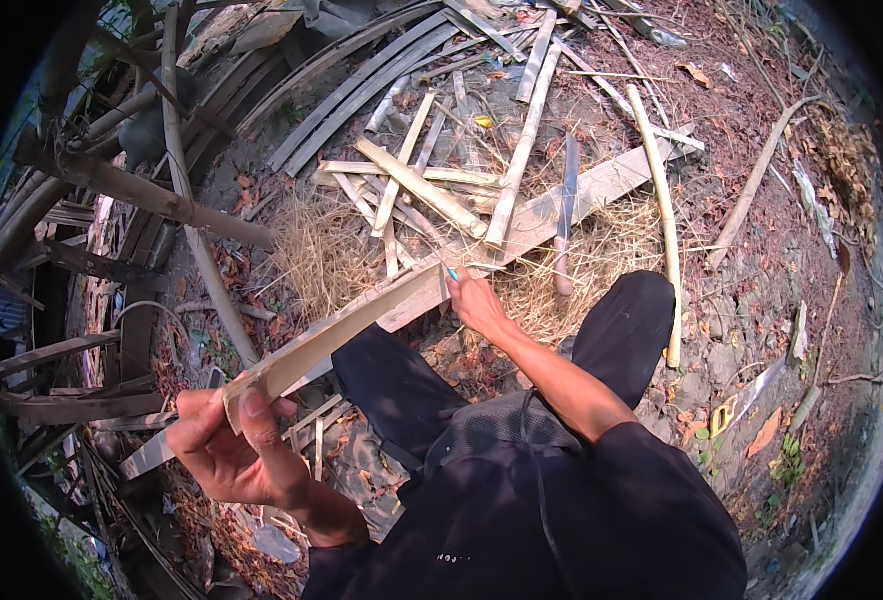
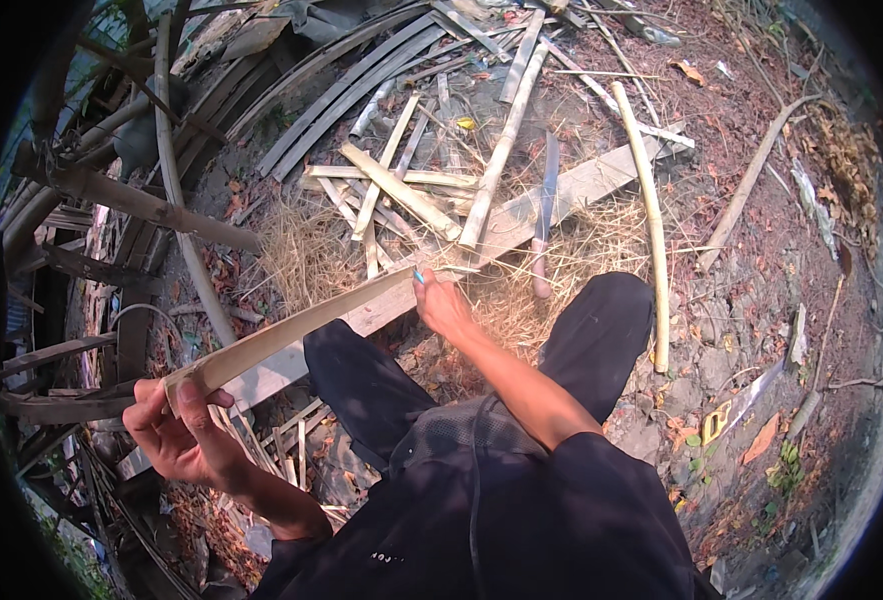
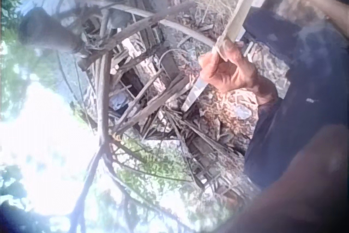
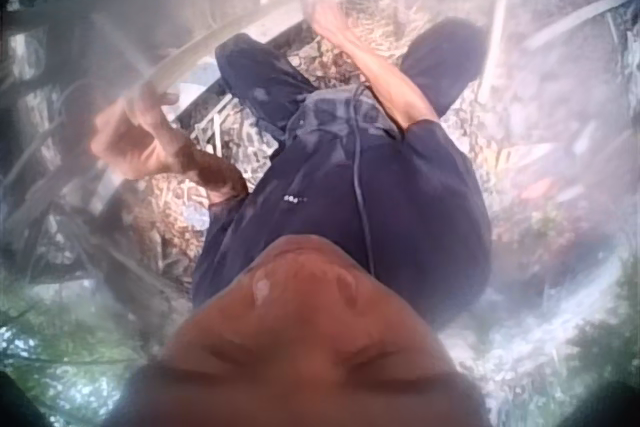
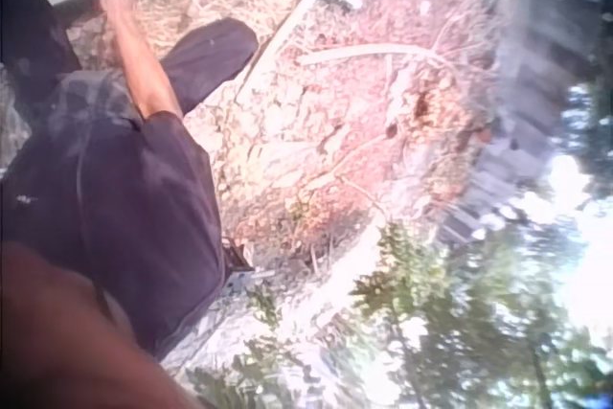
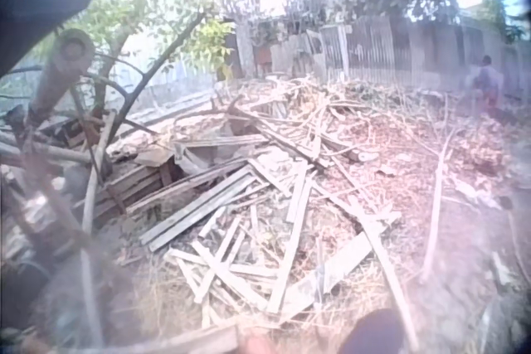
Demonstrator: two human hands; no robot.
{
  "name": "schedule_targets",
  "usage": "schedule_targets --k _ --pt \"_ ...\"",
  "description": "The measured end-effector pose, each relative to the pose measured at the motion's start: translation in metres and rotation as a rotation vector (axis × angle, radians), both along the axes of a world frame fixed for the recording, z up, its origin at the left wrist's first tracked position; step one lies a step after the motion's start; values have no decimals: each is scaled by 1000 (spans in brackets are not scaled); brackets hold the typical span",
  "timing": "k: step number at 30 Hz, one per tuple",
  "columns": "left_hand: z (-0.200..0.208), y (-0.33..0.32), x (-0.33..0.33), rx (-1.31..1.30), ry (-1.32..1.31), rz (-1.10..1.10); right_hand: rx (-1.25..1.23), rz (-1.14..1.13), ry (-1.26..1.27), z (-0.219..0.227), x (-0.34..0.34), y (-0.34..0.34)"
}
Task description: The person sits on the ground and uses a blue utility knife to shave thin strips from a piece of bamboo held in the left hand. The person repeatedly rotates the bamboo and continues shaving along its length, with shavings falling to the ground.
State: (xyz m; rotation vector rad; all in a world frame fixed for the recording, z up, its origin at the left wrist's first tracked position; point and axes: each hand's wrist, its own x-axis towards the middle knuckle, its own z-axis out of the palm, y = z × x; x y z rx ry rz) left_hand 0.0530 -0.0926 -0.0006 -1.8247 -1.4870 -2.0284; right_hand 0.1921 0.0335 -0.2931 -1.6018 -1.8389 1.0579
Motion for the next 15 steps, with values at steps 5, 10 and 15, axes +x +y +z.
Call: schedule_targets --k 5,10,15 --pt "-4 -5 -8 3 63 22 73 67 -49 11 -12 -13" --pt "-3 -5 -13 -13 140 25 58 109 -128 -7 -20 -6" --pt "-6 -15 -14 -9 177 -65 -120 11 -316 -114 9 16"
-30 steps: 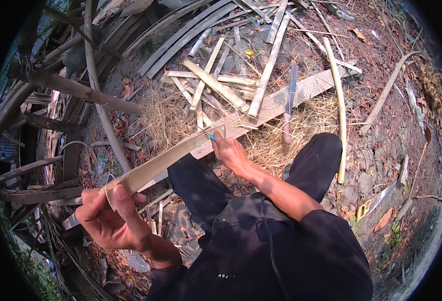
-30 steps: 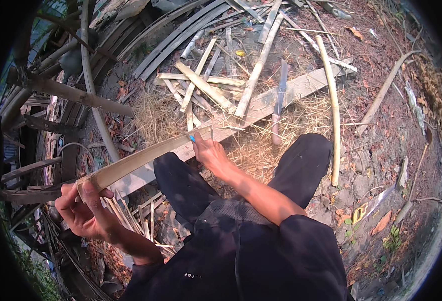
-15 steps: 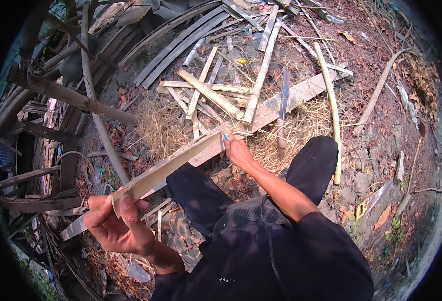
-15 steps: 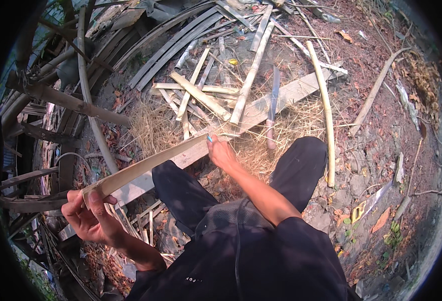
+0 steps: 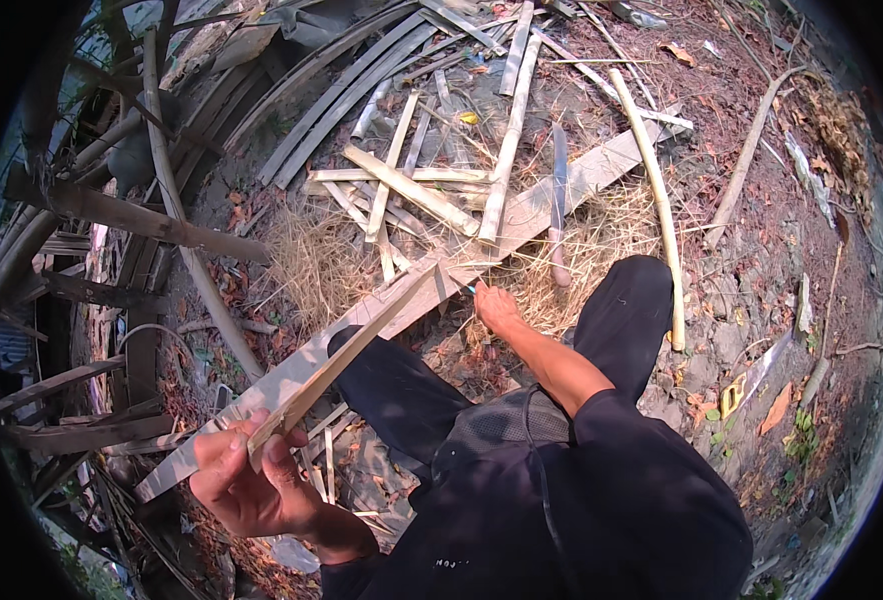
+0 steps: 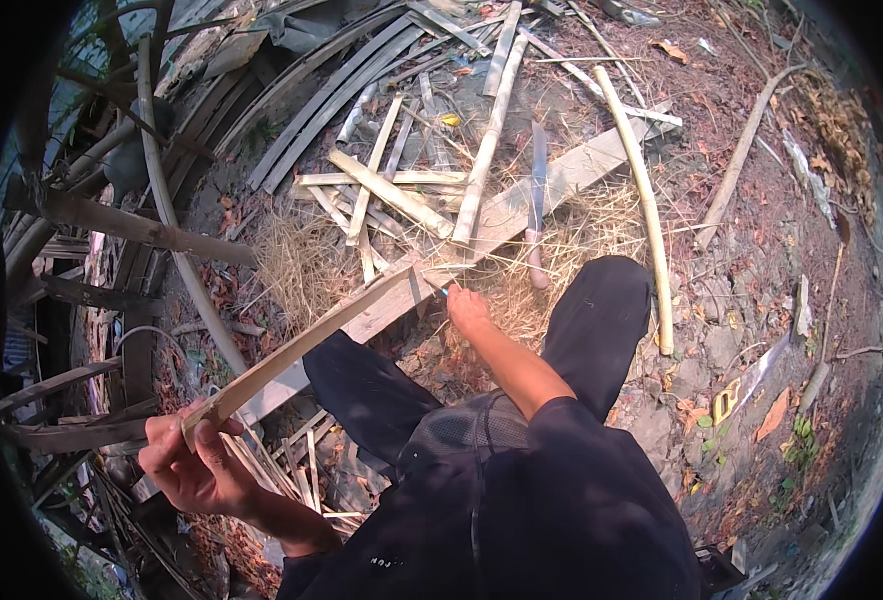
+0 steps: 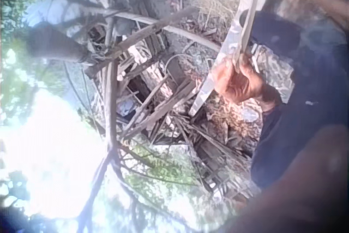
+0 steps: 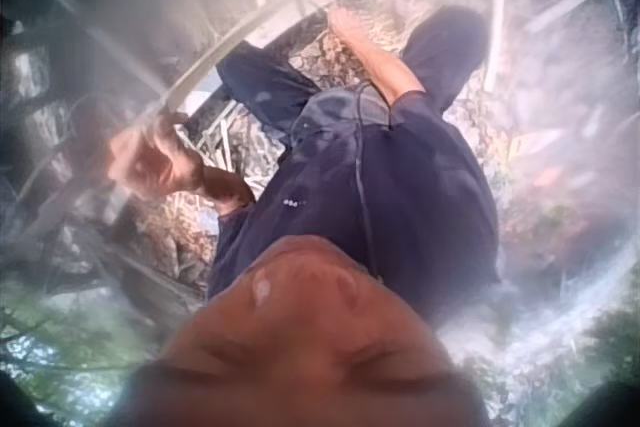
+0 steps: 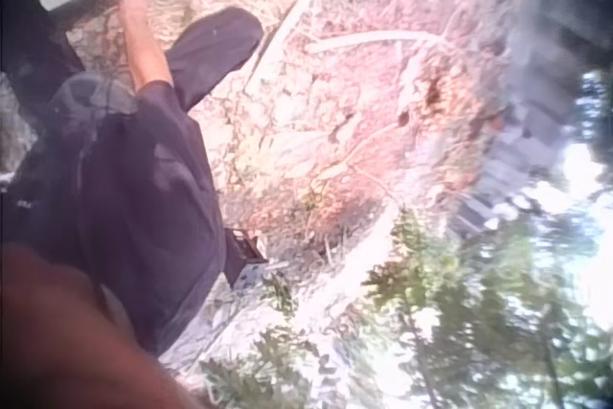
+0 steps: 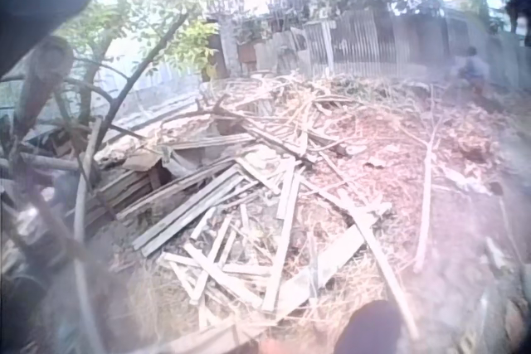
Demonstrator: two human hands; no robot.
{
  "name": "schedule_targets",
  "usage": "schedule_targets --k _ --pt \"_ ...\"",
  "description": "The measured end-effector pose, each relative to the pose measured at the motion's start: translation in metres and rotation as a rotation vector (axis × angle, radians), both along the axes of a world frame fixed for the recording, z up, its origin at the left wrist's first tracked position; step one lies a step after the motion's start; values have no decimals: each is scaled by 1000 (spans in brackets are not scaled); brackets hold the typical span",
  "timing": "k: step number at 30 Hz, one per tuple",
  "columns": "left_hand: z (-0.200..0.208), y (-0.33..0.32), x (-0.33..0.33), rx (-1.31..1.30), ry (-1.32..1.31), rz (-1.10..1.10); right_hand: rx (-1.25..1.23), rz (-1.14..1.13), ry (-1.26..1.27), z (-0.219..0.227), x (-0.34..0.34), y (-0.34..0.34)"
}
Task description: The person sits on the ground and uses a blue utility knife to shave thin strips from a piece of bamboo held in the left hand. The person repeatedly rotates the bamboo and continues shaving along its length, with shavings falling to the ground.
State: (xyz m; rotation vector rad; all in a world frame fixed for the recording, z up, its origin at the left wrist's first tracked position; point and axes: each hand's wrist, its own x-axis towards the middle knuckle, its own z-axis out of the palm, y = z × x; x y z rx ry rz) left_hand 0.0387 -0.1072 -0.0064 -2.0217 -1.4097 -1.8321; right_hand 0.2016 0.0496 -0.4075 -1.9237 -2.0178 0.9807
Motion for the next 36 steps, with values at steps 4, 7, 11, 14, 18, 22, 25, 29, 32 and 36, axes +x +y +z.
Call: schedule_targets --k 4,7,11,14,18,22,25,29,32,36 --pt "-3 2 -2 7 -33 61 13 -5 65 24 -5 -14" --pt "-2 9 -2 36 -7 37 58 -36 348 117 -10 -14" --pt "0 14 7 46 -5 62 182 100 631 215 -9 -57" --pt "-1 17 19 77 -63 75 262 155 662 263 -5 -85" --pt "0 17 26 36 -52 60 245 167 597 276 -4 -86" --pt "1 17 29 40 -69 102 455 191 536 228 -9 -72" --pt "4 20 30 43 -63 194 402 170 457 220 -14 -67" --pt "-4 14 21 46 8 129 102 38 78 45 35 -48" --pt "-6 11 25 54 -112 137 -1 -21 341 155 32 -50" --pt "-3 21 25 91 -108 82 224 80 594 201 6 -63"
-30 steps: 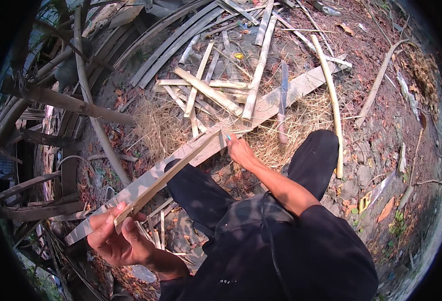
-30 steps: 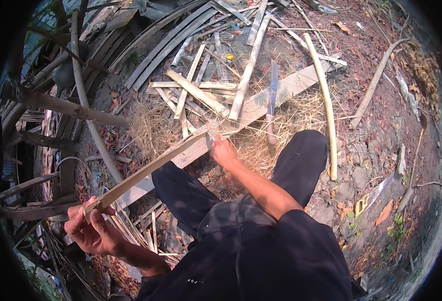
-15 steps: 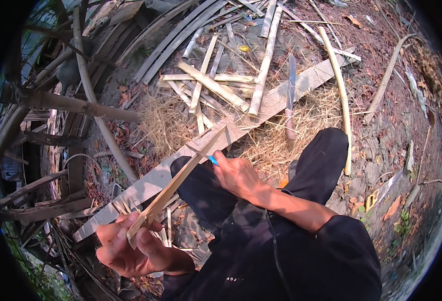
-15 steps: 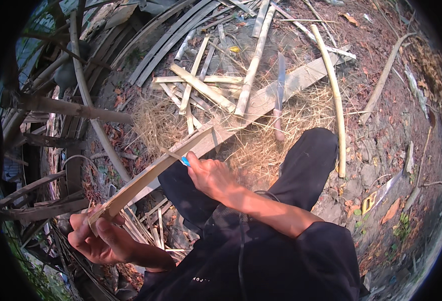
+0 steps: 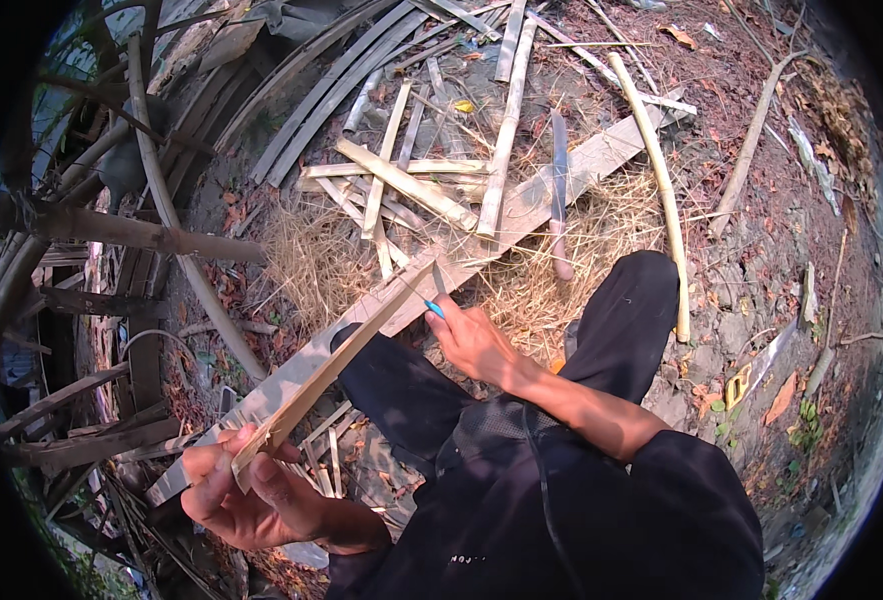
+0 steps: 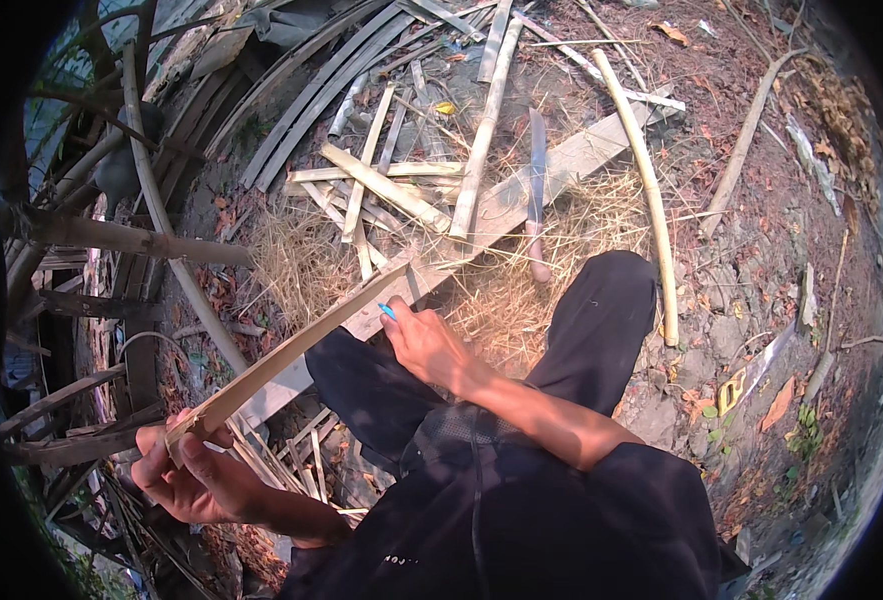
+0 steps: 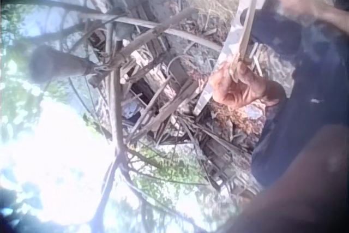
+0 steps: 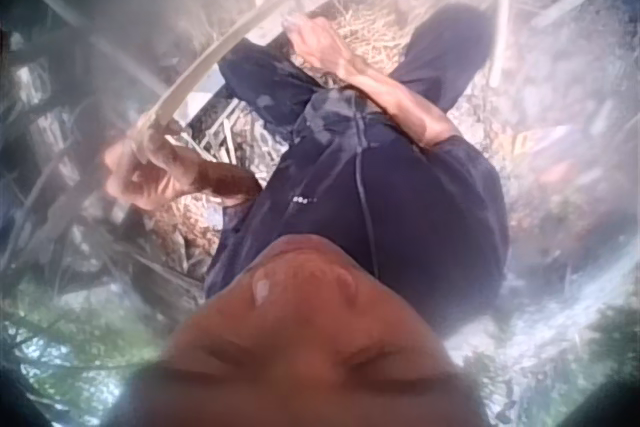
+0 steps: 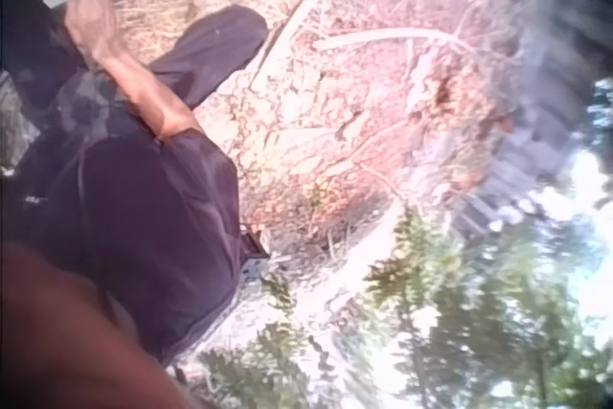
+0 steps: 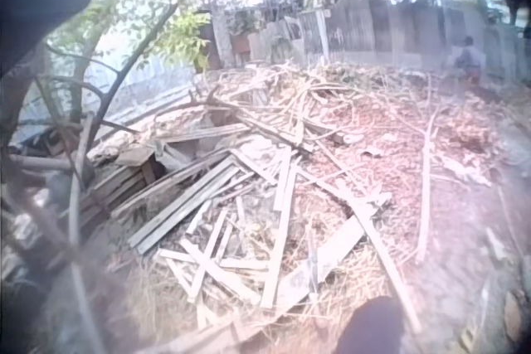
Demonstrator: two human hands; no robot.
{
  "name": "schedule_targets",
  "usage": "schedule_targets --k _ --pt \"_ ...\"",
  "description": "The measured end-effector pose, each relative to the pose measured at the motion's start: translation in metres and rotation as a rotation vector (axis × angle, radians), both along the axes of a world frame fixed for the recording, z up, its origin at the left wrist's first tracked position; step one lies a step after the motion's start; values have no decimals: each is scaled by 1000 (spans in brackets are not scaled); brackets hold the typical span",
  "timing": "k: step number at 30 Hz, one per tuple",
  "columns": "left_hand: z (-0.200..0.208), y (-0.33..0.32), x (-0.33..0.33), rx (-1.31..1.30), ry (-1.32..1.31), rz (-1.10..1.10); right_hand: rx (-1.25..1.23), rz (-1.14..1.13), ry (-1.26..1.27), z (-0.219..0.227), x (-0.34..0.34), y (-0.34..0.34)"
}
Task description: The person sits on the ground and uses a blue utility knife to shave thin strips from a piece of bamboo held in the left hand. The person repeatedly rotates the bamboo and continues shaving along its length, with shavings falling to the ground.
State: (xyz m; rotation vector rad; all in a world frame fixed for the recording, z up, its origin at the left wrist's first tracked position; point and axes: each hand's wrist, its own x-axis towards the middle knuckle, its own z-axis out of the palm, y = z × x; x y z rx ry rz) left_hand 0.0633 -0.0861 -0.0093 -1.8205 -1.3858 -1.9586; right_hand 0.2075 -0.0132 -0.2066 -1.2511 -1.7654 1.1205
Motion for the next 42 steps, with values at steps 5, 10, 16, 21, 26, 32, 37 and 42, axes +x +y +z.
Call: schedule_targets --k 5,10,16,21,26,32,37,42 --pt "1 -4 -4 -37 71 14 179 38 -29 -20 -18 10" --pt "7 -4 3 -69 20 10 -68 -5 -432 -141 1 15" --pt "0 0 -9 -2 15 33 -215 -131 -335 -91 5 25" --pt "-1 4 -9 4 49 15 263 -11 55 -20 -24 8" --pt "1 6 -5 2 61 40 224 -12 -100 -2 -16 3" --pt "-1 4 -8 7 69 8 -71 0 -473 -130 18 20" --pt "-1 6 -15 7 101 25 -40 -56 -163 -45 3 21" --pt "0 2 -13 -4 98 74 -105 71 -160 -32 -16 27"
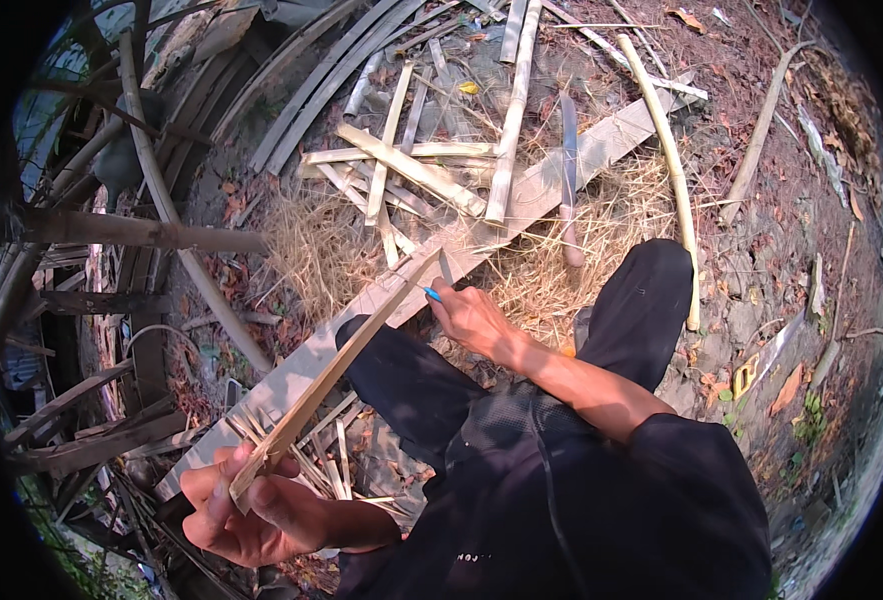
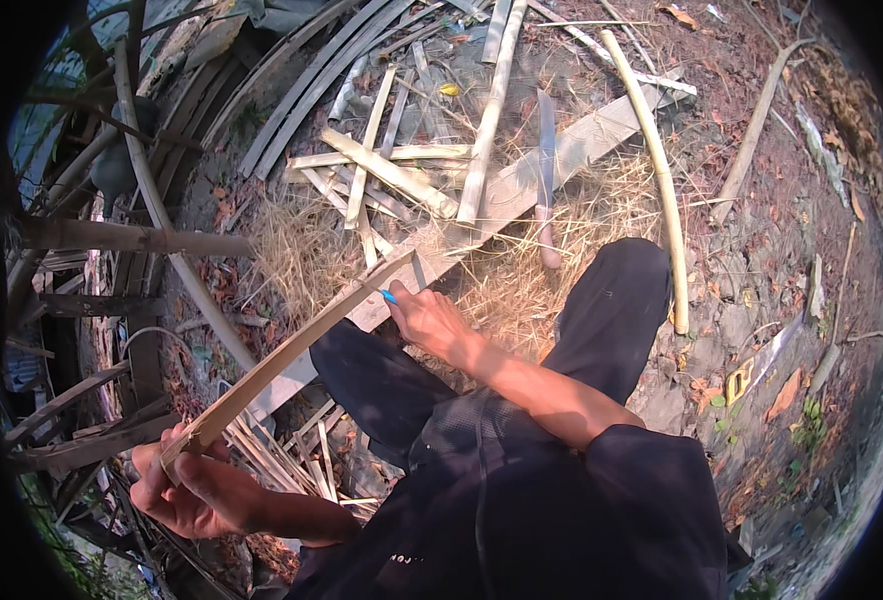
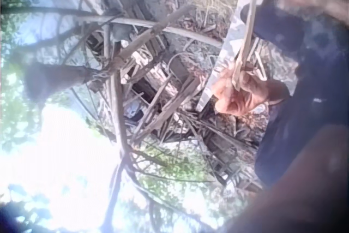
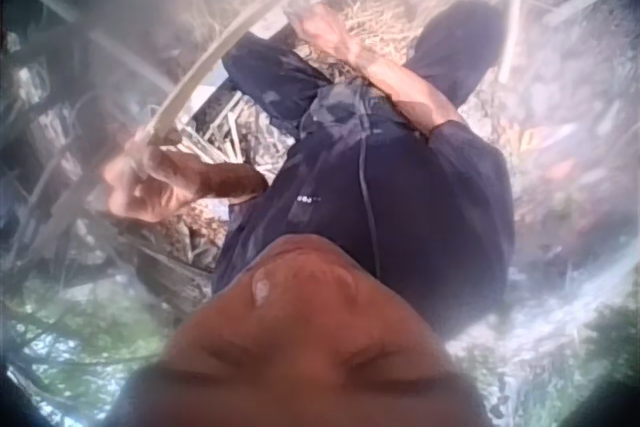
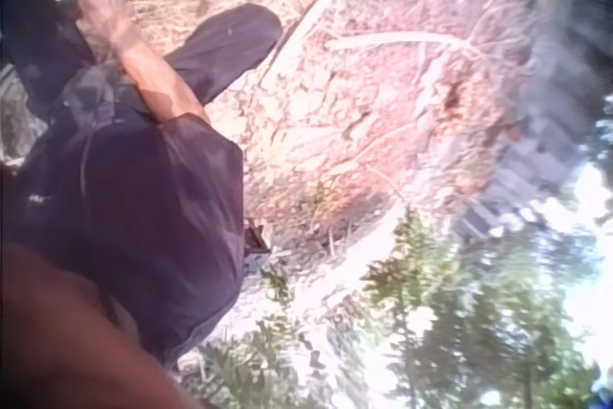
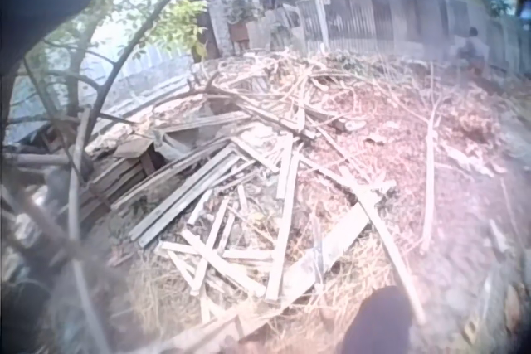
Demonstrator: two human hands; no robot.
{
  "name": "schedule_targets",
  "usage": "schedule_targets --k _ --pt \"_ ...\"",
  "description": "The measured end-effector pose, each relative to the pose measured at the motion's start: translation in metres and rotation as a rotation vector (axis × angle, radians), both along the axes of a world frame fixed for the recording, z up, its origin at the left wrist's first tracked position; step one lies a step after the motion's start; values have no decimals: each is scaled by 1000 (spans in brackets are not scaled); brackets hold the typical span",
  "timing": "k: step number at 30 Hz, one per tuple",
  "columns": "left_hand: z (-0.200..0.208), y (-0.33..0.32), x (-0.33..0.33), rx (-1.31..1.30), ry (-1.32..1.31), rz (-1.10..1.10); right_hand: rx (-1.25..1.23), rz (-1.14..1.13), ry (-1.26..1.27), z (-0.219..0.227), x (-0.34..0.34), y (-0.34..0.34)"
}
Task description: The person sits on the ground and uses a blue utility knife to shave thin strips from a piece of bamboo held in the left hand. The person repeatedly rotates the bamboo and continues shaving along its length, with shavings falling to the ground.
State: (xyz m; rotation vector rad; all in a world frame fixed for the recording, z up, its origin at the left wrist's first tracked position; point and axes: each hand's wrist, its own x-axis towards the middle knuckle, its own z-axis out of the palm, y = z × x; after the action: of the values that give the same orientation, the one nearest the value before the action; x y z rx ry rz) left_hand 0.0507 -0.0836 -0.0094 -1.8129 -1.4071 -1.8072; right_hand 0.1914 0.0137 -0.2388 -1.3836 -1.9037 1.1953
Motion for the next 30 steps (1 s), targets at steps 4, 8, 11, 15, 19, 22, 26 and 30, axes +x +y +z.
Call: schedule_targets --k 4,8,11,15,19,22,26,30 --pt "4 1 -4 -32 31 -97 22 -112 -274 -191 40 -5" --pt "-2 -6 -12 -1 -14 -13 14 -221 -252 -115 28 1" --pt "-1 3 -16 13 -43 72 35 -132 74 -49 3 20" --pt "3 9 -15 3 -18 51 -59 -74 -105 -32 -8 19" --pt "1 7 -4 24 -33 -20 -94 -130 -350 -151 11 25" --pt "0 7 -11 21 -35 53 -92 -164 -191 -93 10 26" --pt "-3 13 -17 71 -31 47 -70 -33 -75 -61 -4 16" --pt "-1 8 -11 16 -20 -6 -52 -78 -224 -116 5 25"
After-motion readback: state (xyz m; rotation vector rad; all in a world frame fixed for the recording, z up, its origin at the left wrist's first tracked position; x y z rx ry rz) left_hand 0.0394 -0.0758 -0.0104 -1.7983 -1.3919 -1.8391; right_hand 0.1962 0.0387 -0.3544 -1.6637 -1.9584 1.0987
